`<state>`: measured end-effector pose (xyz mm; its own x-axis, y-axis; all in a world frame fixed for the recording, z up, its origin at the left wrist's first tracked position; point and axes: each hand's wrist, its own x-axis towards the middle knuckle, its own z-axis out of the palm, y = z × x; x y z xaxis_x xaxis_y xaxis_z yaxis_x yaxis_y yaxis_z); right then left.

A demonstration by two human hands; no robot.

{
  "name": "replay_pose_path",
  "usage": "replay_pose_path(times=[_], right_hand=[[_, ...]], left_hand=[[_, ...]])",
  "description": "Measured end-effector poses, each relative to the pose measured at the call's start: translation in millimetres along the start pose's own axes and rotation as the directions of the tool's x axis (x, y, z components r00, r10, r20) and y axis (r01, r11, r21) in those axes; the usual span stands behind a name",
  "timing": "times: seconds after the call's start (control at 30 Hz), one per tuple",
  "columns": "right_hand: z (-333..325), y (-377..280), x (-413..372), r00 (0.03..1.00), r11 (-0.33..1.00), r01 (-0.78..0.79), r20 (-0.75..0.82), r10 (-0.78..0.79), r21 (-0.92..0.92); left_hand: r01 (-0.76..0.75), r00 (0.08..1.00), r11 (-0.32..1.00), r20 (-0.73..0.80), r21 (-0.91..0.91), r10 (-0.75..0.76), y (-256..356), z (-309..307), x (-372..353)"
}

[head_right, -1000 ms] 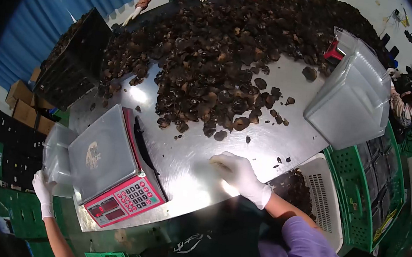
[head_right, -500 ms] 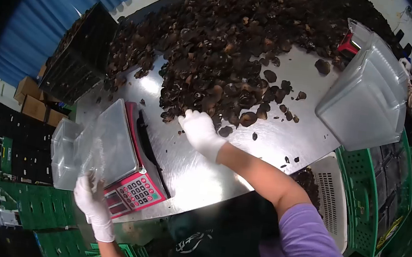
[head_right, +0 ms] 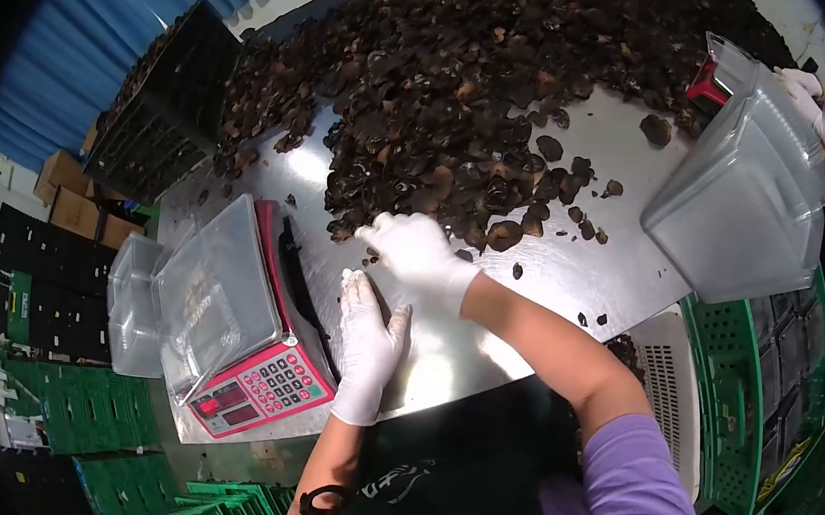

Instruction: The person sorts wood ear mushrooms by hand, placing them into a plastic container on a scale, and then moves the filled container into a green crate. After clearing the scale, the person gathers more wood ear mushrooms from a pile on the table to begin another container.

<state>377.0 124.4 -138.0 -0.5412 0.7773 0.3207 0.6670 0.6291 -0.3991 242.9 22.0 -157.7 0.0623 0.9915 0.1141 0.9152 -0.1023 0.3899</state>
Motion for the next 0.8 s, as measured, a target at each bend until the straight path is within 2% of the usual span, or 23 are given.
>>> replay_pose_path(times=[0.07,0.17,0.23,0.27,0.33,0.4,0.47,0.5,0.53,0.57,0.6,0.67,0.7,0.73,0.77,0.8], right_hand=[[15,-3,11,0.99,0.965,0.066,0.141,-0.031,-0.254],[15,1,16,0.982,0.949,0.084,0.186,-0.027,-0.304],[-6,5,12,0.994,0.997,-0.072,0.083,0.075,-0.031],[-17,9,3,0.992,0.994,-0.051,-0.111,0.062,0.098],[-54,11,-19,0.958,0.961,-0.108,-0.232,0.169,0.255],[-94,12,-47,0.916,0.837,-0.284,-0.125,0.381,0.468],[-116,22,-79,0.835,0.651,-0.295,-0.143,0.532,0.699],[-131,23,-94,0.79,0.502,-0.308,-0.077,0.609,0.808],[-142,26,-110,0.742,0.338,-0.304,0.0,0.67,0.891],[-148,36,-125,0.69,0.352,-0.372,0.002,0.724,0.859],[-148,44,-137,0.638,0.327,-0.369,-0.019,0.77,0.87],[-145,51,-160,0.576,0.281,-0.327,-0.045,0.817,0.902],[-142,49,-167,0.544,0.228,-0.301,-0.029,0.838,0.926],[-138,45,-174,0.516,0.175,-0.271,-0.01,0.857,0.947],[-132,46,-183,0.525,0.241,-0.34,-0.029,0.851,0.909],[-129,39,-183,0.502,0.27,-0.402,-0.036,0.864,0.875]], left_hand=[[0.035,0.999,0.999,0.02,0.028,-0.036,4,2,4],[0.101,0.995,0.992,0.019,0.08,-0.103,5,3,11],[0.136,0.99,0.99,-0.048,0.041,-0.134,4,5,20],[0.097,0.99,0.995,-0.103,0.016,-0.095,-6,16,27],[0.084,0.991,0.995,-0.105,0.045,-0.079,4,17,34],[-0.015,0.991,0.995,-0.127,0.094,0.027,15,29,24],[-0.128,0.991,0.99,-0.035,-0.055,0.126,48,33,-8],[-0.174,0.955,0.94,0.182,-0.292,0.233,76,15,-18],[-0.149,0.856,0.844,0.36,-0.516,0.372,102,3,-29],[-0.351,0.712,0.7,0.309,-0.621,0.631,111,28,-52],[-0.504,0.51,0.494,0.218,-0.708,0.832,115,49,-71],[-0.532,0.412,0.35,0.125,-0.771,0.903,133,45,-74],[-0.614,0.463,0.437,0.148,-0.657,0.874,141,28,-59],[-0.618,0.547,0.51,0.139,-0.598,0.825,133,44,-51],[-0.577,0.756,0.629,-0.051,-0.52,0.652,122,22,-34],[-0.618,0.772,0.711,-0.09,-0.335,0.629,108,24,-9]])
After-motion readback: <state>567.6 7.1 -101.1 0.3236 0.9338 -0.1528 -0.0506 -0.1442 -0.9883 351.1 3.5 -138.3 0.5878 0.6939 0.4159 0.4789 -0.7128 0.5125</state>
